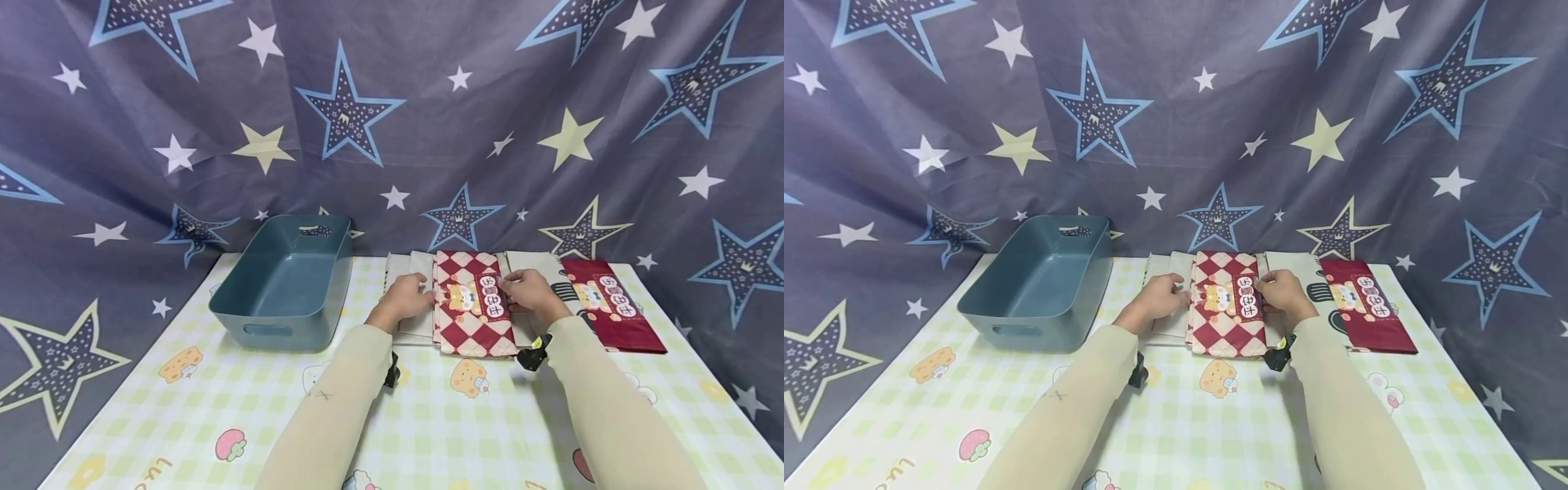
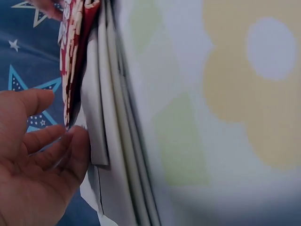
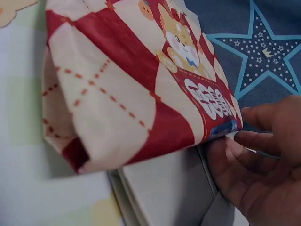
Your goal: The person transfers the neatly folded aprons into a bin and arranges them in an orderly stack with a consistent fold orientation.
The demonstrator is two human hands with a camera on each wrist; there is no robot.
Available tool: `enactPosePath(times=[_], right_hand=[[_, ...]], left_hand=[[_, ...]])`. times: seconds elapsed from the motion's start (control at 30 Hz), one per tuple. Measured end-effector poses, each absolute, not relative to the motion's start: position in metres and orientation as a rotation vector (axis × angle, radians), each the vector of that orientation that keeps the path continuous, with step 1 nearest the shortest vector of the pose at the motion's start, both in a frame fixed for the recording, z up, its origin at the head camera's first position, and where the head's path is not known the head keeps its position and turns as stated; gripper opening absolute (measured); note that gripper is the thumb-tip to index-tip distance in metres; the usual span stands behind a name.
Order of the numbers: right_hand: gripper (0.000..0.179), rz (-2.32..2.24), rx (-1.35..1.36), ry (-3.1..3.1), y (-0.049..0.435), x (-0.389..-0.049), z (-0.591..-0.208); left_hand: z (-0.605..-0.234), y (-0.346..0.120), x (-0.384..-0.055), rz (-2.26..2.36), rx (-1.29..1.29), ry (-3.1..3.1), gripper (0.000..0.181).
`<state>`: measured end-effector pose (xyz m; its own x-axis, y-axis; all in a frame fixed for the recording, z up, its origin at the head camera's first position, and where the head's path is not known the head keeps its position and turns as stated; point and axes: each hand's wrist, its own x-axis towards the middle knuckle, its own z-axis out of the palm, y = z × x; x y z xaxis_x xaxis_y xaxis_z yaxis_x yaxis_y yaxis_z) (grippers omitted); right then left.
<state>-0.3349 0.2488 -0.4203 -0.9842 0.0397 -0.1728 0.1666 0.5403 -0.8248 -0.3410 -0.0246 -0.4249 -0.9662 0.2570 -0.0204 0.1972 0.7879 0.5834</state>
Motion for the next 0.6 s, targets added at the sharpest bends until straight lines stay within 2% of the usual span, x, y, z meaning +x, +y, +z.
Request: enactPosePath(times=[0.17,0.37,0.6], right_hand=[[0.036,-1.501,0.228,2.524,0.252,-0.34,-0.421],[0.035,-1.609,0.274,2.4,0.255,-0.342,-0.42],[0.037,-1.655,0.289,2.316,0.257,-0.34,-0.42]], left_hand=[[-0.426,-0.019,-0.344,1.192,0.313,2.743,0.045],[-0.423,-0.01,-0.343,1.657,0.031,2.341,0.035],[-0.427,-0.006,-0.344,1.864,-0.153,2.106,0.029]])
